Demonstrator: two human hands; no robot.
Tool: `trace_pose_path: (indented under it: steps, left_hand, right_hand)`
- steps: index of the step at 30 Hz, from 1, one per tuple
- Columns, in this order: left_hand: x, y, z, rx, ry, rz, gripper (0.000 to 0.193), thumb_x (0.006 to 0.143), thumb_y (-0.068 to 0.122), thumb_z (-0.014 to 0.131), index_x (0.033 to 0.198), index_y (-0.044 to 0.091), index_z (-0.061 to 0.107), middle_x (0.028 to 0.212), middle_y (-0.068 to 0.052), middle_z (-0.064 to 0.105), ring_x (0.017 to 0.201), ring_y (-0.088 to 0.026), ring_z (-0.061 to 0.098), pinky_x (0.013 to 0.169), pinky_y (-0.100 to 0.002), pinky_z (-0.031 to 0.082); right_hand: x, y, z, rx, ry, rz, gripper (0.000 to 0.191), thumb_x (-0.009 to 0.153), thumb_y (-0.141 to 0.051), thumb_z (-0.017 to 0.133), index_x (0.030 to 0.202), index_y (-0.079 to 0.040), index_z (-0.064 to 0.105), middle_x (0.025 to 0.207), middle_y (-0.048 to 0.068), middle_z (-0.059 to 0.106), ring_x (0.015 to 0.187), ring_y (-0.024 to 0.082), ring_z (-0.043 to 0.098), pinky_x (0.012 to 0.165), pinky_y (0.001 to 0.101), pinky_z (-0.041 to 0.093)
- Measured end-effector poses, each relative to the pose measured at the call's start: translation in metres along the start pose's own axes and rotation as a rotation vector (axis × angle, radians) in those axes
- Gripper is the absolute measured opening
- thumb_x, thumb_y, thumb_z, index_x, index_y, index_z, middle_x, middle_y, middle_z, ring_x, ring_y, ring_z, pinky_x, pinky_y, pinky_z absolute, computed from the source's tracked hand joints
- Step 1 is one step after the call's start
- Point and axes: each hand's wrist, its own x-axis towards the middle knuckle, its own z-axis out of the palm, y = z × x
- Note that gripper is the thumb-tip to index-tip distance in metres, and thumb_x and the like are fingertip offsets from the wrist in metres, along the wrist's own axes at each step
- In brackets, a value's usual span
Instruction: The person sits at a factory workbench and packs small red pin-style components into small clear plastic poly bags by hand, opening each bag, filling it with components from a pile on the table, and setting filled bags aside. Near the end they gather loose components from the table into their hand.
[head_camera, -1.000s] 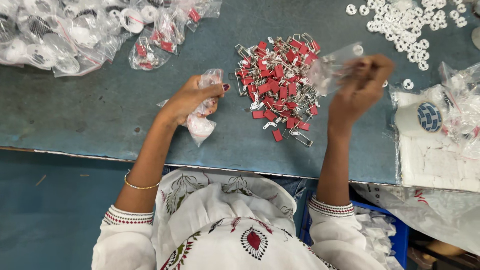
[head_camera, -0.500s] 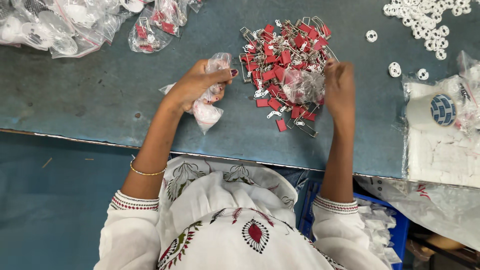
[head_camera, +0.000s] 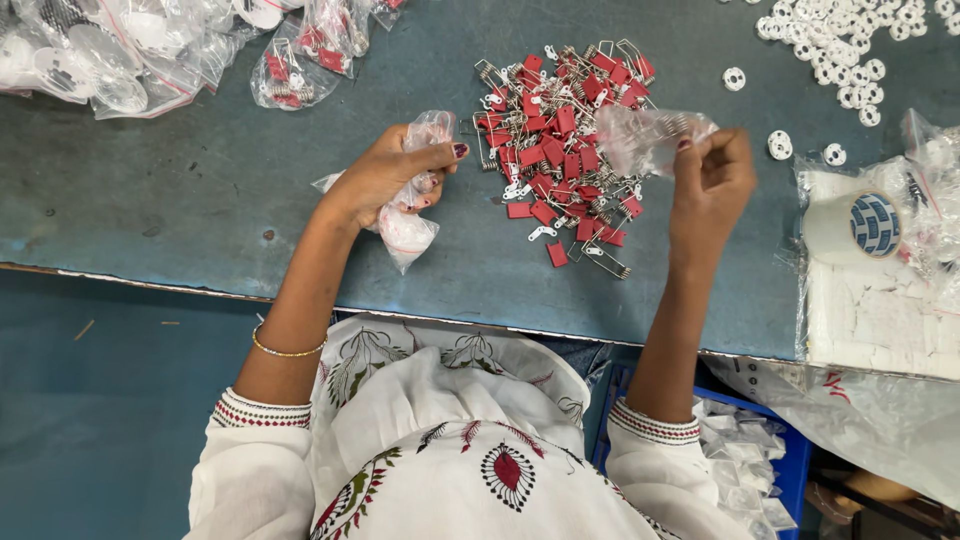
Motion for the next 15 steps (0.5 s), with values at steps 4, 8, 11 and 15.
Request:
trace_pose_path:
  steps: [4, 8, 11, 15]
  left_hand:
    - [0.0, 0.0, 0.0, 0.001, 0.003, -0.013, 0.03, 0.09, 0.028, 0.076, 0.083, 0.006, 0.057, 0.063, -0.001, 0.053, 0.045, -0.006, 0.05, 0.033, -0.024, 0.031]
    - [0.0, -0.002, -0.002, 0.005, 0.016, 0.004, 0.03, 0.09, 0.028, 0.076, 0.083, 0.005, 0.058, 0.065, 0.0, 0.054, 0.046, -0.006, 0.051, 0.034, -0.024, 0.033]
    - [0.004, -0.006, 0.0, 0.035, 0.038, -0.014, 0.028, 0.091, 0.027, 0.075, 0.085, 0.004, 0.06, 0.065, 0.001, 0.054, 0.045, -0.006, 0.05, 0.033, -0.024, 0.031]
    - [0.022, -0.012, 0.016, 0.099, -0.022, 0.134, 0.02, 0.095, 0.022, 0.069, 0.097, 0.002, 0.067, 0.081, 0.002, 0.07, 0.055, -0.004, 0.058, 0.045, -0.023, 0.045]
  right_hand:
    - [0.002, -0.02, 0.018, -0.44, -0.044, -0.286, 0.01, 0.102, 0.001, 0.066, 0.102, 0.001, 0.056, 0.113, 0.01, 0.068, 0.096, 0.016, 0.065, 0.084, 0.0304, 0.058]
    - [0.004, -0.032, 0.023, -0.558, 0.033, -0.325, 0.009, 0.101, 0.0, 0.069, 0.101, 0.002, 0.06, 0.105, 0.011, 0.068, 0.092, 0.021, 0.067, 0.08, 0.0337, 0.057]
    - [0.005, -0.028, 0.023, -0.607, 0.048, -0.304, 0.008, 0.104, -0.001, 0.069, 0.102, 0.002, 0.061, 0.101, 0.01, 0.068, 0.09, 0.02, 0.067, 0.076, 0.0341, 0.056]
    - [0.009, -0.01, 0.016, -0.207, 0.029, -0.082, 0.014, 0.106, -0.004, 0.066, 0.097, -0.002, 0.056, 0.097, 0.003, 0.061, 0.093, 0.011, 0.067, 0.075, 0.0279, 0.06]
